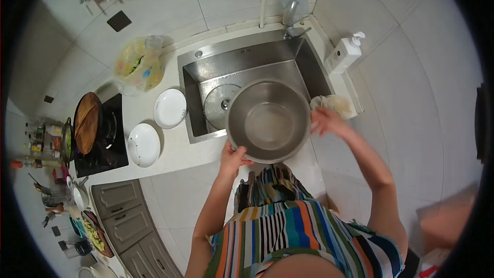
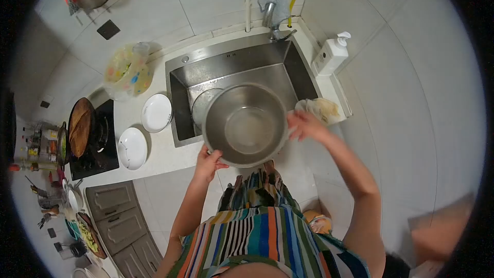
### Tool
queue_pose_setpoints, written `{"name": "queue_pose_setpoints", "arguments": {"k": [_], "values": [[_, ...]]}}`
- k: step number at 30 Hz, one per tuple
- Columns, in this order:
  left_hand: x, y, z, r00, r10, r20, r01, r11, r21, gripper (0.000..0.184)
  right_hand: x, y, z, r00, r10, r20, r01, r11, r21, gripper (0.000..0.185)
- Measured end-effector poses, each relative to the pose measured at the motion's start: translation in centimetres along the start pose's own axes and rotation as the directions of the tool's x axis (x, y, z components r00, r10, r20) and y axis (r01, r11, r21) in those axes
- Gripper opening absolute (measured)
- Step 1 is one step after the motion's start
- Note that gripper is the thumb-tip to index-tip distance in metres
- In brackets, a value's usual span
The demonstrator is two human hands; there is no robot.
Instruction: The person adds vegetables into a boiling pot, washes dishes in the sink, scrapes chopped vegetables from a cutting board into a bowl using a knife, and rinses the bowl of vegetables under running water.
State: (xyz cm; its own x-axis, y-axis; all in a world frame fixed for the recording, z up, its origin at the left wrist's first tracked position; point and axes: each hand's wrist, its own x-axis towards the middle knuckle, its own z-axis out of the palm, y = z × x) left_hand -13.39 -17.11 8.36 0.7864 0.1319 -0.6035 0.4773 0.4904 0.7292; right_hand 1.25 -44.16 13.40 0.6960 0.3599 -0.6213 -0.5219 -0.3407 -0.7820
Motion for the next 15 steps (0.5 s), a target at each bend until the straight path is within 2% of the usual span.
{"name": "queue_pose_setpoints", "arguments": {"k": [1,2,4,6,8,9,11,15], "values": [[0.8,0.4,0.0,0.996,0.065,-0.055,-0.066,0.998,-0.006,0.040,5.0,-0.1,-2.8,0.987,-0.158,-0.040,0.134,0.927,-0.350,0.038],[1.2,0.5,0.1,0.984,0.102,-0.149,-0.107,0.994,-0.027,0.039,9.9,-0.3,-5.1,0.948,-0.317,-0.013,0.231,0.720,-0.655,0.042],[1.1,0.3,-0.8,0.960,0.072,-0.271,-0.083,0.996,-0.027,0.037,15.4,-4.4,-7.1,0.844,-0.535,-0.038,0.201,0.381,-0.903,0.046],[-0.6,-0.2,-2.3,0.919,0.065,-0.390,-0.096,0.994,-0.059,0.035,21.0,-7.7,-7.8,0.809,-0.573,-0.128,-0.029,0.179,-0.983,0.046],[-2.5,-1.6,-3.4,0.850,0.044,-0.525,-0.133,0.982,-0.132,0.033,26.8,-9.4,-9.8,0.773,-0.633,-0.051,-0.051,0.018,-0.999,0.050],[-3.2,-2.2,-3.9,0.801,0.038,-0.598,-0.174,0.970,-0.172,0.033,28.5,-10.7,-10.1,0.827,-0.555,-0.093,-0.136,-0.037,-0.990,0.049],[-5.1,-4.6,-6.3,0.753,0.017,-0.658,-0.188,0.963,-0.191,0.033,30.1,-12.2,-10.4,0.913,-0.378,-0.155,-0.200,-0.082,-0.976,0.041],[-6.1,-6.0,-6.9,0.638,-0.009,-0.770,-0.276,0.931,-0.239,0.032,31.9,-10.1,-8.9,0.958,-0.235,-0.163,-0.196,-0.129,-0.972,0.034]]}}
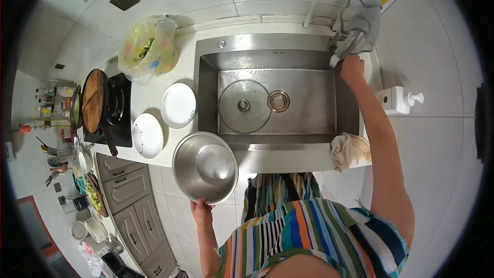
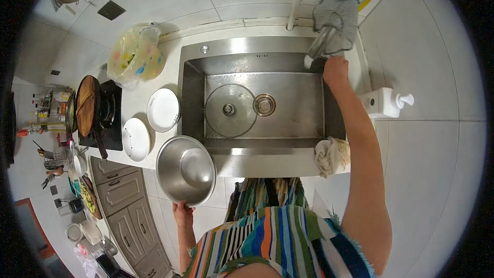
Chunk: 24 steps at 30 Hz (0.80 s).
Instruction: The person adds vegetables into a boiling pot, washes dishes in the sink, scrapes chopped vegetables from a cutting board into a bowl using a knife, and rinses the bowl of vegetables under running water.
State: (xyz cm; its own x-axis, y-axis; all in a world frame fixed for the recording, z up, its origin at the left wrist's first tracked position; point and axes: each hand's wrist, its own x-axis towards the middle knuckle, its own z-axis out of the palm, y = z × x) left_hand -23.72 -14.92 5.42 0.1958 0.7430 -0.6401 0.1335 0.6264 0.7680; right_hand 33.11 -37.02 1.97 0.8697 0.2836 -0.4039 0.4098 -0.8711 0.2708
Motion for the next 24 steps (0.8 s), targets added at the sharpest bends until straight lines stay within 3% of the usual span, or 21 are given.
{"name": "queue_pose_setpoints", "arguments": {"k": [1,2,3,4,5,6,7,8,11,13,17,19,20,21,22,24], "values": [[0.1,-0.2,0.0,1.000,-0.003,-0.009,0.003,1.000,-0.001,0.032,-1.5,-1.5,1.2,0.964,0.028,-0.264,-0.052,0.995,-0.083,0.032],[0.3,-0.6,0.1,1.000,0.009,-0.019,-0.010,1.000,-0.024,0.032,-2.8,-3.0,2.6,0.859,0.030,-0.511,-0.122,0.982,-0.147,0.029],[0.5,-0.9,0.0,0.999,0.023,-0.027,-0.024,0.999,-0.042,0.032,-3.6,-4.8,5.1,0.849,-0.095,-0.520,0.037,0.992,-0.120,0.029],[1.0,-1.7,-0.7,0.998,0.051,-0.021,-0.052,0.996,-0.068,0.032,-4.7,-7.9,5.6,0.984,-0.108,-0.141,0.125,0.985,0.117,0.027],[1.2,-1.7,-0.6,0.998,0.065,0.002,-0.065,0.996,-0.067,0.032,-5.3,-10.7,9.3,0.904,-0.350,-0.246,0.415,0.857,0.305,0.027],[1.4,-1.8,-0.3,0.997,0.080,0.022,-0.078,0.994,-0.071,0.032,-5.6,-14.9,10.3,0.825,-0.559,-0.088,0.448,0.550,0.705,0.026],[1.6,-1.7,0.2,0.997,0.080,0.017,-0.078,0.994,-0.072,0.032,-7.0,-18.9,10.5,0.825,-0.553,-0.117,0.458,0.533,0.711,0.029],[1.7,-1.4,0.6,0.997,0.073,0.013,-0.072,0.995,-0.066,0.033,-6.4,-22.8,12.6,0.767,-0.586,-0.262,0.588,0.476,0.654,0.032],[1.9,-1.3,1.4,0.998,0.058,0.001,-0.057,0.995,-0.082,0.036,-5.9,-30.9,11.1,0.811,-0.562,-0.161,0.461,0.446,0.767,0.038],[2.3,-2.0,1.0,1.000,-0.014,-0.009,0.012,0.991,-0.135,0.039,-4.5,-34.3,12.2,0.847,-0.532,-0.022,0.401,0.611,0.683,0.042],[1.4,-1.6,1.3,0.993,-0.116,-0.023,0.107,0.964,-0.245,0.039,-3.3,-35.8,15.1,0.861,-0.495,-0.117,0.439,0.608,0.662,0.041],[0.4,-0.7,1.0,0.969,0.075,-0.234,-0.066,0.997,0.048,0.041,-2.7,-32.4,14.5,0.739,-0.638,-0.217,0.601,0.479,0.640,0.037],[0.5,1.1,0.9,0.909,0.290,-0.299,-0.118,0.868,0.483,0.042,-2.8,-30.7,14.8,0.743,-0.636,-0.210,0.598,0.487,0.637,0.037],[-0.2,2.3,1.5,0.768,0.628,-0.129,-0.374,0.602,0.706,0.040,-3.1,-28.6,15.2,0.795,-0.551,-0.252,0.541,0.458,0.706,0.036],[-0.9,4.5,3.6,0.680,0.728,-0.083,-0.445,0.500,0.743,0.036,-3.3,-26.3,15.2,0.843,-0.454,-0.288,0.488,0.421,0.765,0.035],[-1.7,7.1,8.5,0.806,0.591,0.007,-0.490,0.661,0.568,0.029,-4.7,-21.0,13.3,0.871,-0.378,-0.313,0.463,0.421,0.780,0.034]]}}
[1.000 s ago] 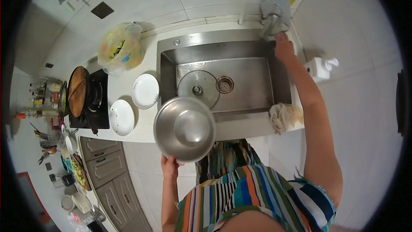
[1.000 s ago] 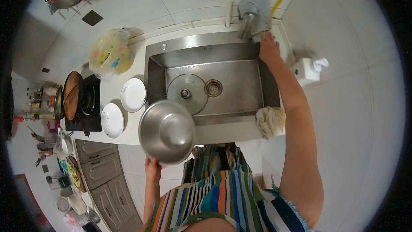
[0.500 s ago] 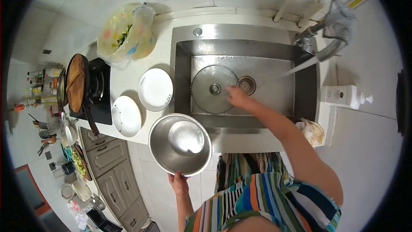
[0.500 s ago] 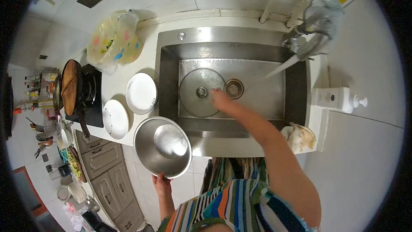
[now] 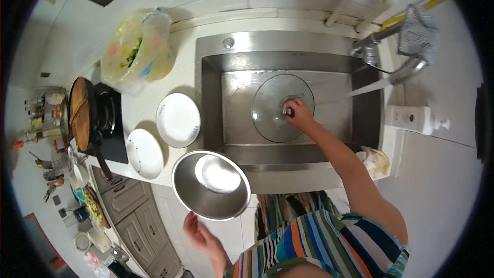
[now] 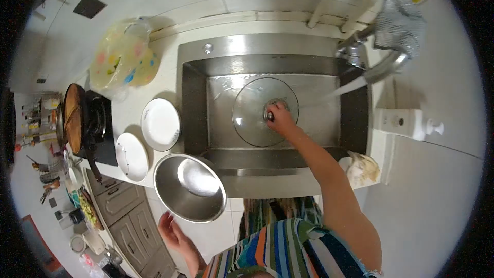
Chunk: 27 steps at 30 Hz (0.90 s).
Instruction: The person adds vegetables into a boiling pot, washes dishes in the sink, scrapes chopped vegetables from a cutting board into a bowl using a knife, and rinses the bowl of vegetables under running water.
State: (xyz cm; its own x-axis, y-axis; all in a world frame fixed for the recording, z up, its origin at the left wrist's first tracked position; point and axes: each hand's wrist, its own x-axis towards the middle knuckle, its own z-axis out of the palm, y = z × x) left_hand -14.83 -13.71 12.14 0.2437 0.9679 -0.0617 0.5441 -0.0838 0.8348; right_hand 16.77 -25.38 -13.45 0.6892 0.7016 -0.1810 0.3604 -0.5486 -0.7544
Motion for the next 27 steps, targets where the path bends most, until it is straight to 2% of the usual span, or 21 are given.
{"name": "queue_pose_setpoints", "arguments": {"k": [2,3,4,5,6,8,9,11,12,13,14,15,17,18,20,22,24,25,26,27], "values": [[0.9,1.6,5.0,0.939,-0.066,0.338,0.118,0.984,-0.135,0.022,-1.8,0.3,-4.3,0.996,0.020,-0.089,-0.019,1.000,0.014,0.033],[1.5,-1.4,8.4,0.894,-0.007,0.447,0.111,0.972,-0.206,0.021,-2.7,0.7,-6.2,0.993,0.020,-0.116,-0.020,1.000,0.007,0.032],[1.6,0.3,12.8,0.832,0.067,0.551,0.074,0.971,-0.229,0.024,-3.5,1.0,-8.0,0.990,0.021,-0.142,-0.021,1.000,-0.002,0.031],[1.6,0.9,16.7,0.818,0.004,0.575,0.042,0.997,-0.068,0.030,-4.2,1.0,-9.6,0.987,0.026,-0.159,-0.029,0.999,-0.021,0.031],[1.6,-1.7,21.3,0.810,0.067,0.583,-0.037,0.997,-0.064,0.036,-4.7,0.9,-10.9,0.986,0.029,-0.161,-0.030,1.000,-0.007,0.031],[1.6,0.5,27.4,0.680,-0.095,0.727,0.344,0.917,-0.201,0.030,-5.6,0.6,-13.3,0.986,0.033,-0.166,-0.035,0.999,-0.009,0.030],[1.5,1.4,28.8,0.671,-0.092,0.736,0.347,0.916,-0.203,0.030,-6.1,0.2,-14.1,0.986,0.055,-0.160,-0.059,0.998,-0.019,0.029],[1.1,2.8,31.3,0.354,-0.202,0.913,0.760,0.631,-0.155,0.030,-6.4,0.5,-15.4,0.984,0.076,-0.160,-0.082,0.996,-0.035,0.028],[0.7,2.9,32.0,0.348,-0.202,0.915,0.761,0.632,-0.150,0.030,-6.6,0.8,-15.7,0.986,0.110,-0.123,-0.119,0.991,-0.067,0.031],[0.4,2.6,32.7,0.389,-0.202,0.899,0.753,0.631,-0.185,0.030,-6.8,0.9,-15.7,0.986,0.146,-0.083,-0.154,0.983,-0.097,0.034],[0.1,2.5,33.4,0.431,-0.200,0.880,0.743,0.632,-0.221,0.029,-6.8,0.0,-15.7,0.988,-0.019,-0.154,-0.031,0.948,-0.316,0.039],[-0.3,2.3,33.9,0.426,-0.203,0.881,0.743,0.634,-0.213,0.029,-6.6,-1.2,-15.2,0.964,-0.190,-0.185,0.067,0.849,-0.524,0.045],[-1.0,2.1,34.8,0.505,-0.170,0.846,0.700,0.655,-0.286,0.028,-4.9,-1.8,-13.4,0.959,-0.280,0.034,0.268,0.869,-0.416,0.055],[-1.1,1.9,34.7,0.499,-0.180,0.848,0.703,0.657,-0.274,0.028,-4.1,-1.4,-13.2,0.962,-0.270,0.034,0.260,0.875,-0.409,0.055],[-0.4,1.2,34.3,0.451,-0.208,0.868,0.769,0.583,-0.260,0.030,-1.3,0.0,-13.7,0.974,-0.220,-0.048,0.166,0.845,-0.508,0.050],[0.2,0.5,33.9,0.470,-0.209,0.858,0.768,0.575,-0.281,0.031,0.1,2.9,-15.2,0.999,0.031,-0.032,-0.041,0.904,-0.424,0.054],[1.2,-0.5,33.4,0.491,-0.198,0.848,0.765,0.565,-0.311,0.032,-0.6,5.8,-15.9,0.957,0.229,-0.177,-0.273,0.918,-0.288,0.057],[1.9,-1.4,33.6,0.517,-0.165,0.840,0.756,0.548,-0.358,0.033,-1.2,7.5,-16.2,0.885,0.453,-0.109,-0.460,0.886,-0.058,0.054],[2.3,-2.4,33.4,0.540,-0.143,0.830,0.751,0.527,-0.398,0.034,-2.4,8.6,-16.3,0.768,0.640,0.019,-0.635,0.757,0.152,0.051],[2.8,-2.9,33.3,0.547,-0.146,0.824,0.753,0.515,-0.409,0.034,-3.9,8.7,-16.5,0.731,0.646,0.217,-0.660,0.592,0.462,0.044]]}}
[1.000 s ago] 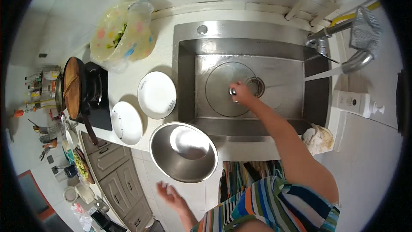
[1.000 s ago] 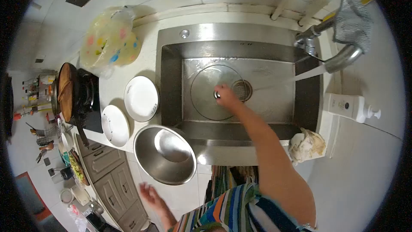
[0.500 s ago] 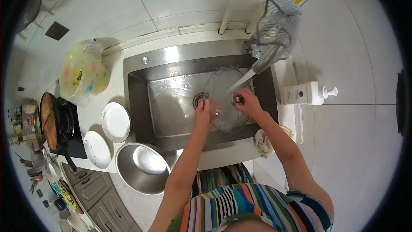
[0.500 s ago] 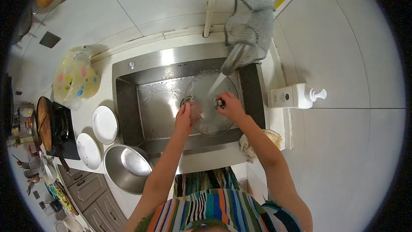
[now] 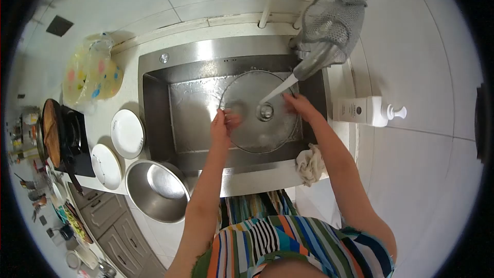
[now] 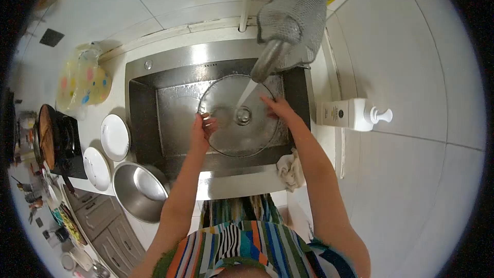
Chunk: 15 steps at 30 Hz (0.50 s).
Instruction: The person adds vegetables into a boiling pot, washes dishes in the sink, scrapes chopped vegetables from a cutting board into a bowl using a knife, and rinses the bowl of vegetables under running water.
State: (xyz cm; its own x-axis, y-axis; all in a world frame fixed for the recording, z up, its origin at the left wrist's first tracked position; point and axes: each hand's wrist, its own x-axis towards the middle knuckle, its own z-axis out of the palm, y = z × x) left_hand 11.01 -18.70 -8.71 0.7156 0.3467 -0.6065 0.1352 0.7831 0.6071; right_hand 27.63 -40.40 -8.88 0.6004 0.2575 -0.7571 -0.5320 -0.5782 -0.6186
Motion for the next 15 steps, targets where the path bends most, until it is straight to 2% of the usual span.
{"name": "queue_pose_setpoints", "arguments": {"k": [1,2,3,4,5,6,7,8,9,10,11,12,13,14,15], "values": [[0.5,0.3,-0.5,0.998,-0.003,-0.068,0.001,1.000,-0.017,0.035,-1.1,0.8,-0.1,0.980,0.060,0.192,-0.121,0.938,0.326,0.036],[1.2,0.6,-1.2,0.991,-0.006,-0.133,0.002,1.000,-0.029,0.035,-1.5,1.5,0.3,0.979,0.054,0.195,-0.115,0.942,0.316,0.036],[2.3,0.7,-2.1,0.991,0.008,-0.132,-0.013,0.999,-0.037,0.035,-1.5,2.1,0.8,0.980,-0.053,0.190,-0.044,0.882,0.469,0.033],[3.6,0.5,-3.4,0.982,0.015,-0.190,-0.001,0.997,0.077,0.038,-1.3,2.2,1.2,0.972,-0.155,0.174,0.017,0.791,0.612,0.030],[4.0,0.8,-3.8,0.967,0.025,-0.252,0.024,0.982,0.190,0.042,-2.2,0.5,2.1,0.970,-0.160,0.184,0.016,0.794,0.608,0.030],[4.5,0.8,-3.8,0.946,0.068,-0.318,0.041,0.945,0.324,0.042,-3.1,-1.1,3.3,0.977,-0.180,0.112,0.057,0.733,0.678,0.027],[5.9,-0.3,-4.3,0.943,0.075,-0.324,0.035,0.946,0.323,0.042,-4.3,-3.1,4.5,0.980,-0.193,0.038,0.103,0.666,0.739,0.024],[7.9,-2.5,-5.4,0.856,0.433,-0.284,-0.104,0.682,0.724,0.043,-5.0,-4.4,5.4,0.979,-0.198,0.047,0.100,0.668,0.738,0.024],[9.1,-4.0,-5.7,0.710,0.700,-0.082,-0.126,0.241,0.962,0.044,-5.7,-5.4,6.2,0.970,-0.242,-0.008,0.182,0.706,0.685,0.018],[8.3,-3.7,-3.1,0.774,0.612,-0.165,-0.248,0.531,0.810,0.048,-6.1,-5.7,7.1,0.956,-0.286,-0.063,0.261,0.735,0.627,0.013],[6.9,-3.0,-0.3,0.843,0.499,-0.203,-0.318,0.766,0.559,0.051,-6.0,-5.3,7.9,0.957,-0.283,-0.064,0.259,0.732,0.630,0.013],[6.1,-2.6,1.1,0.845,0.496,-0.200,-0.316,0.764,0.562,0.051,-5.7,-4.4,8.7,0.911,-0.390,-0.132,0.409,0.819,0.403,0.014],[5.5,-2.4,2.1,0.941,0.281,-0.189,-0.157,0.858,0.489,0.052,-5.8,-3.7,9.4,0.849,-0.501,-0.168,0.524,0.840,0.142,0.016],[5.0,-2.3,2.7,0.986,0.047,-0.159,0.024,0.908,0.418,0.054,-7.6,-4.8,10.2,0.851,-0.494,-0.176,0.519,0.843,0.144,0.016],[4.7,-2.0,3.2,0.987,0.038,-0.154,0.030,0.906,0.422,0.054,-9.6,-6.0,11.0,0.807,-0.584,-0.082,0.562,0.804,-0.195,0.020]]}}
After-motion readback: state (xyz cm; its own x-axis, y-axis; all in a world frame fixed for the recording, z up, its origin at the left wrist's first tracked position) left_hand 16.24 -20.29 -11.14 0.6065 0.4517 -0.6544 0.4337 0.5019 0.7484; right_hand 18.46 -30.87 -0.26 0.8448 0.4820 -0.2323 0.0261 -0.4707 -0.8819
